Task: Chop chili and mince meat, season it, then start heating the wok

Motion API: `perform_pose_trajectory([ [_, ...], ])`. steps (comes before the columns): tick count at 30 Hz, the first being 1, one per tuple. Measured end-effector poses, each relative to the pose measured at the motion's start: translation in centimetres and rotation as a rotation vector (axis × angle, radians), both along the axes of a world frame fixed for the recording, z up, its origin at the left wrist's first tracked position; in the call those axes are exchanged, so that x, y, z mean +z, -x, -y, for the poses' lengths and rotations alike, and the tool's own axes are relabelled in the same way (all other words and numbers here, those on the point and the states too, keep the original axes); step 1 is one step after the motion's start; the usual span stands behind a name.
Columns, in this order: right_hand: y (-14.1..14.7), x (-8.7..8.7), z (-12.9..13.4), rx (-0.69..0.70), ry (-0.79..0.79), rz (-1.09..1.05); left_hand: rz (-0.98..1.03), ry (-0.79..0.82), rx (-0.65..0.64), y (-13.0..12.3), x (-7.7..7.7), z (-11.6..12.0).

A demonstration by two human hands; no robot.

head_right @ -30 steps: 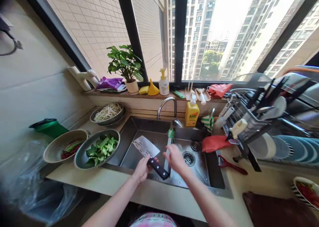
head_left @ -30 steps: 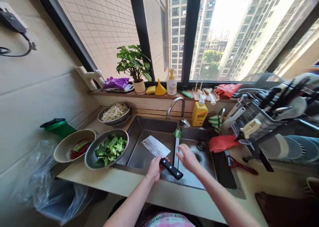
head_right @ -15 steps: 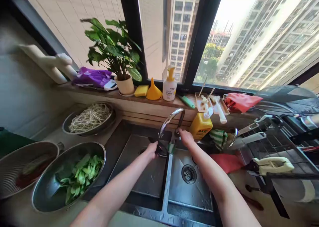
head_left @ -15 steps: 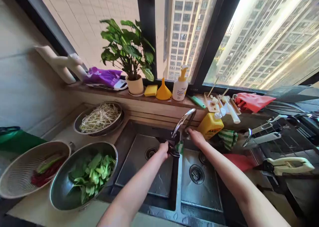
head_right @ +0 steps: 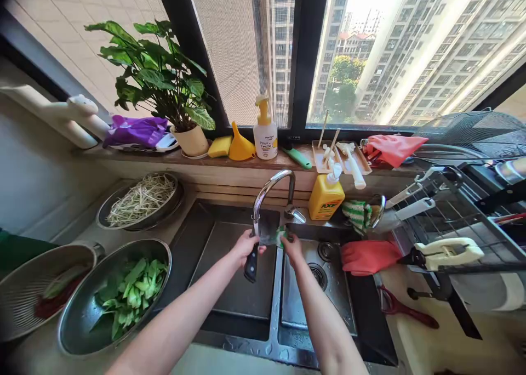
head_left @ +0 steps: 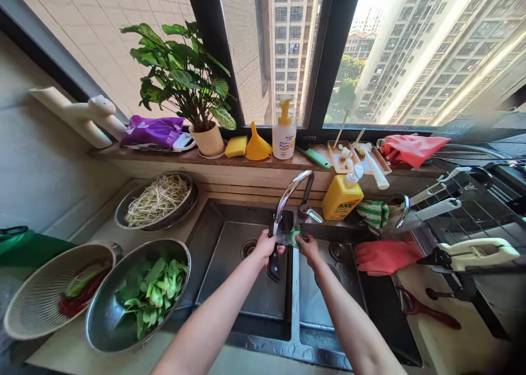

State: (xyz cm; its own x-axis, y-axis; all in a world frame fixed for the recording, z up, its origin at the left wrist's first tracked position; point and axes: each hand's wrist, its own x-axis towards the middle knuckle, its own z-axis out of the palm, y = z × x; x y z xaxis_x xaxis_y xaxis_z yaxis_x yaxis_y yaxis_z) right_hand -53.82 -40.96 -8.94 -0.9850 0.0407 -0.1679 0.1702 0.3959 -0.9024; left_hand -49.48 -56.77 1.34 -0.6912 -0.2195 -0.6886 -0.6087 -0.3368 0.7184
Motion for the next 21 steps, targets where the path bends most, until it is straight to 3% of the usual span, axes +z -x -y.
perform_pose_trajectory([
  [4,0.0,1.7,1.2,0.126,0.050,-0.043,-0.135,0.065,0.003,-2.4,-1.3,0.4],
  [6,-0.9,3.0,2.4,0.273,0.082,-0.085,-0.202,0.098,0.002,-3.1,-1.9,0.6],
  [10,-2.3,4.3,6.4,0.491,-0.029,-0.223,-0.231,0.159,-0.046,-4.3,-2.0,0.7],
  [15,1.6,3.8,9.8,0.376,-0.136,-0.192,-0.269,0.123,-0.066,-7.2,-0.7,1.1],
  [18,4.6,3.8,9.6,0.309,-0.185,-0.161,-0.277,0.098,-0.069,-9.6,-0.8,1.9],
  [21,5.2,4.2,8.7,0.266,-0.213,-0.158,-0.295,0.068,-0.056,-10.8,-1.9,3.0],
])
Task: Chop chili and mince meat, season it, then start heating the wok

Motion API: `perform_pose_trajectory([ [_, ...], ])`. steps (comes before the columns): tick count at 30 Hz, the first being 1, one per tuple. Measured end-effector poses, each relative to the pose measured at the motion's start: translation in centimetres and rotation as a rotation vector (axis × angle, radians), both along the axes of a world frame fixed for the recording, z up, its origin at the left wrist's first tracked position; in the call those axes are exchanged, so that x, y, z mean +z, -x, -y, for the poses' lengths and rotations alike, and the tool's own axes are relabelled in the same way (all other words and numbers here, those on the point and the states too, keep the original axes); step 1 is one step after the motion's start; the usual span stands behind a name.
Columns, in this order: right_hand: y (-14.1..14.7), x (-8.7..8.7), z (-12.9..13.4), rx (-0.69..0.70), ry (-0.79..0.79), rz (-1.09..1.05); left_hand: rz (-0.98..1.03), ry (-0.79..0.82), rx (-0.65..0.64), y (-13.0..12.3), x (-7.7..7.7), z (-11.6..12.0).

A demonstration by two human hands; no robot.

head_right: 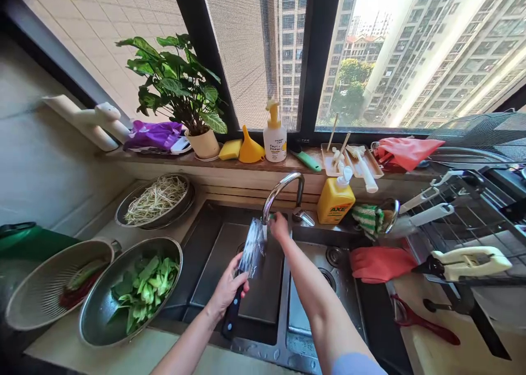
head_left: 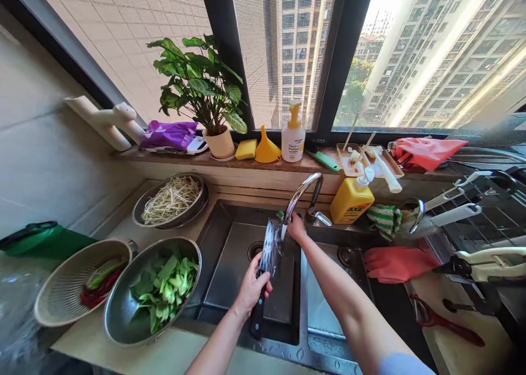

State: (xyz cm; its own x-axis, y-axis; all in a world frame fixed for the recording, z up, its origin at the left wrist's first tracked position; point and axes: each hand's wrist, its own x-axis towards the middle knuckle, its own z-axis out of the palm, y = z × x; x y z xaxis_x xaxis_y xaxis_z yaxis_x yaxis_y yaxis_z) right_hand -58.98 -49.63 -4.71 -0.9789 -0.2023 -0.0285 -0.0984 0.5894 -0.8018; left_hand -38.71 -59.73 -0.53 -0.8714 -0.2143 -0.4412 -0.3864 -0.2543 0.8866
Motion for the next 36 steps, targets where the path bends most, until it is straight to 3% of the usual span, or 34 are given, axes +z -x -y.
perform_pose_trajectory([
  [5,-5.1,0.6,0.3,0.135,0.021,-0.026,0.065,-0.061,0.189,2.0,-0.9,0.3],
  [7,-6.7,0.4,0.6,0.193,0.028,-0.011,0.097,-0.070,0.168,2.6,-0.6,0.0],
  [9,-6.8,0.2,0.1,0.168,0.013,0.007,0.076,-0.023,0.047,2.5,-0.4,-0.1],
  [11,-5.5,0.1,-1.3,0.078,-0.017,0.017,-0.005,0.161,-0.088,1.7,-0.5,0.3],
  [14,-3.2,1.0,-4.0,-0.046,-0.050,-0.005,-0.099,0.663,-0.262,-0.1,-0.9,1.6],
  [16,-3.0,2.4,-5.2,-0.053,-0.007,-0.064,-0.065,0.941,-0.407,-0.9,-1.2,2.7],
  [18,-4.0,3.9,-5.0,0.046,0.064,-0.142,-0.020,1.102,-0.563,-1.1,-1.3,3.4],
  [21,-6.9,5.1,-1.8,0.344,0.088,-0.178,-0.051,1.272,-0.739,-0.8,-0.8,3.7],
  [23,-8.7,4.8,1.1,0.539,0.007,-0.111,-0.085,1.378,-0.791,-0.4,-0.1,3.5],
  [25,-9.8,4.0,3.4,0.627,-0.130,-0.029,-0.107,1.458,-0.817,-0.3,0.7,3.5],
  [28,-9.3,2.6,4.1,0.562,-0.278,0.020,-0.116,1.525,-0.847,-0.6,1.5,3.9],
  [31,-6.4,1.9,1.7,0.399,-0.328,0.016,-0.095,1.528,-0.813,-1.5,1.5,5.0],
  [34,-3.3,2.5,-2.5,0.221,-0.346,0.004,-0.045,1.377,-0.644,-2.1,0.5,5.8],
  [36,-2.5,3.0,-5.1,0.123,-0.328,-0.012,0.020,1.155,-0.449,-1.8,-0.4,5.9],
])
